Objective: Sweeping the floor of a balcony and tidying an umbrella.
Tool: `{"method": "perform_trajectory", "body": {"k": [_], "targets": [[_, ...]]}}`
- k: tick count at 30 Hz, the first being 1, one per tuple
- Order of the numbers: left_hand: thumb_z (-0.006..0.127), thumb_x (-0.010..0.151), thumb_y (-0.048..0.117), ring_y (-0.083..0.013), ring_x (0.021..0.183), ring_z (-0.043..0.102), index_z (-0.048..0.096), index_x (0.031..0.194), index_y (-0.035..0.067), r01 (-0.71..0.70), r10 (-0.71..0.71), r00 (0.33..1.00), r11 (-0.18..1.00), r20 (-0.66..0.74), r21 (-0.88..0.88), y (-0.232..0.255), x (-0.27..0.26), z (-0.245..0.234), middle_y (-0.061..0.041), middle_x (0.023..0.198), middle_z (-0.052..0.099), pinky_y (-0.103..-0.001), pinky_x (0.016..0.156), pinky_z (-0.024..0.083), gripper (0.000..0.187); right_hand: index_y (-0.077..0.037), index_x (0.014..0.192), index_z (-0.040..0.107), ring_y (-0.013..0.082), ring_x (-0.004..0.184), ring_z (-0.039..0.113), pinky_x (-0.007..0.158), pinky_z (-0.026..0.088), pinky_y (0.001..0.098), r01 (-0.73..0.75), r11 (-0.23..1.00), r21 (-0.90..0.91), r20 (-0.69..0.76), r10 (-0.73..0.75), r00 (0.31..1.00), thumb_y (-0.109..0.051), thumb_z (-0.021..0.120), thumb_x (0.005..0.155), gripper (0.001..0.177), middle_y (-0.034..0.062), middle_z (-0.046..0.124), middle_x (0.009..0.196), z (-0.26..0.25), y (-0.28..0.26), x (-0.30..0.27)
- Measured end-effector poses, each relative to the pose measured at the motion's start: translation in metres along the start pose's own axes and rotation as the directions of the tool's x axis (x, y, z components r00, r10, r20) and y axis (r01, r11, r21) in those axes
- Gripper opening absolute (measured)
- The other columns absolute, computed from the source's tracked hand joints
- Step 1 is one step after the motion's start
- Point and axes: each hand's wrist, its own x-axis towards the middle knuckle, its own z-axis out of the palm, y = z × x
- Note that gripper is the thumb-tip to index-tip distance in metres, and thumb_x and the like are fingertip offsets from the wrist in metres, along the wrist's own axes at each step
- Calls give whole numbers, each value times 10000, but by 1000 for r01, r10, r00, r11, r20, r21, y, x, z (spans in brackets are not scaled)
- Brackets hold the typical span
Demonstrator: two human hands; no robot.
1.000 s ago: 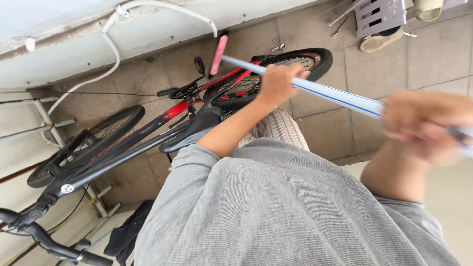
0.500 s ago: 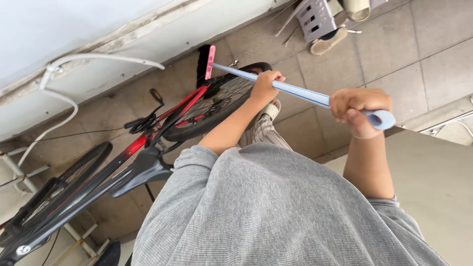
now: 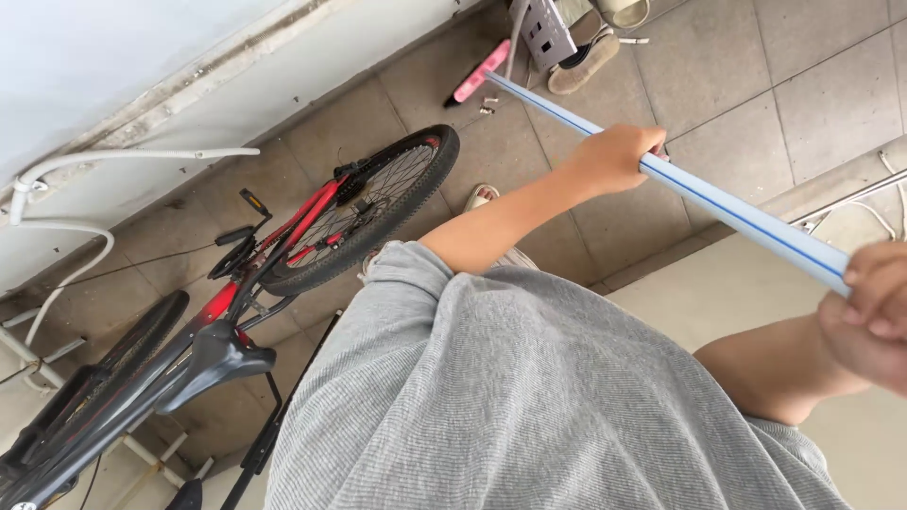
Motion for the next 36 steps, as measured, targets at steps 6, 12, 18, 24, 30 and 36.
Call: {"method": "perform_trajectory", "body": {"k": [6, 12, 18, 24, 30, 36], "targets": [[716, 831, 76, -268, 712, 702, 593, 804, 110, -174, 175, 985, 980, 0, 98, -134, 28, 4, -56, 741, 705, -424, 695, 518, 130, -44, 761, 319, 165, 431, 457, 476, 446, 356, 20, 997, 72, 138, -30, 990, -166, 582, 969, 356, 42, 465, 581, 233, 1, 46], [770, 779, 76, -317, 698, 674, 595, 828, 80, -342, 347, 922, 938, 174, -60, -144, 27, 44, -101, 732, 692, -453, 655, 495, 182, -56, 769, 371, 152, 445, 451, 463, 439, 361, -197, 978, -62, 95, 203, 975, -46, 577, 999, 309, 67, 474, 603, 244, -45, 32], [742, 794, 85, -319, 711, 659, 578, 862, 70, -175, 159, 934, 984, 320, 20, -63, 8, 26, -110, 719, 666, -456, 609, 456, 178, -86, 704, 374, 161, 397, 436, 380, 421, 356, 73, 990, -121, 49, -67, 997, -125, 573, 941, 311, 98, 456, 509, 227, -89, 47], [736, 787, 92, -286, 680, 652, 586, 782, 101, -181, 128, 954, 967, 273, 179, -155, 23, 18, -75, 694, 660, -399, 675, 529, 150, -38, 753, 349, 203, 520, 527, 502, 468, 390, -12, 999, -39, 288, 22, 958, -21, 531, 1008, 313, 121, 502, 606, 243, -15, 25], [748, 753, 106, -278, 757, 727, 630, 827, 103, -338, 352, 927, 934, 133, -117, -102, 3, 62, -75, 789, 727, -403, 666, 544, 139, -8, 833, 382, 181, 499, 494, 509, 456, 360, -230, 961, -153, 127, 250, 960, -26, 536, 1037, 256, 138, 518, 614, 239, -87, 35], [728, 783, 140, -316, 804, 699, 615, 899, 114, -27, 9, 991, 991, 134, 132, 2, -40, 29, -71, 773, 697, -465, 648, 512, 164, -67, 741, 405, 160, 429, 518, 486, 491, 434, 2, 999, -37, 327, 10, 945, -88, 518, 953, 241, 85, 504, 540, 218, -124, 66]]}}
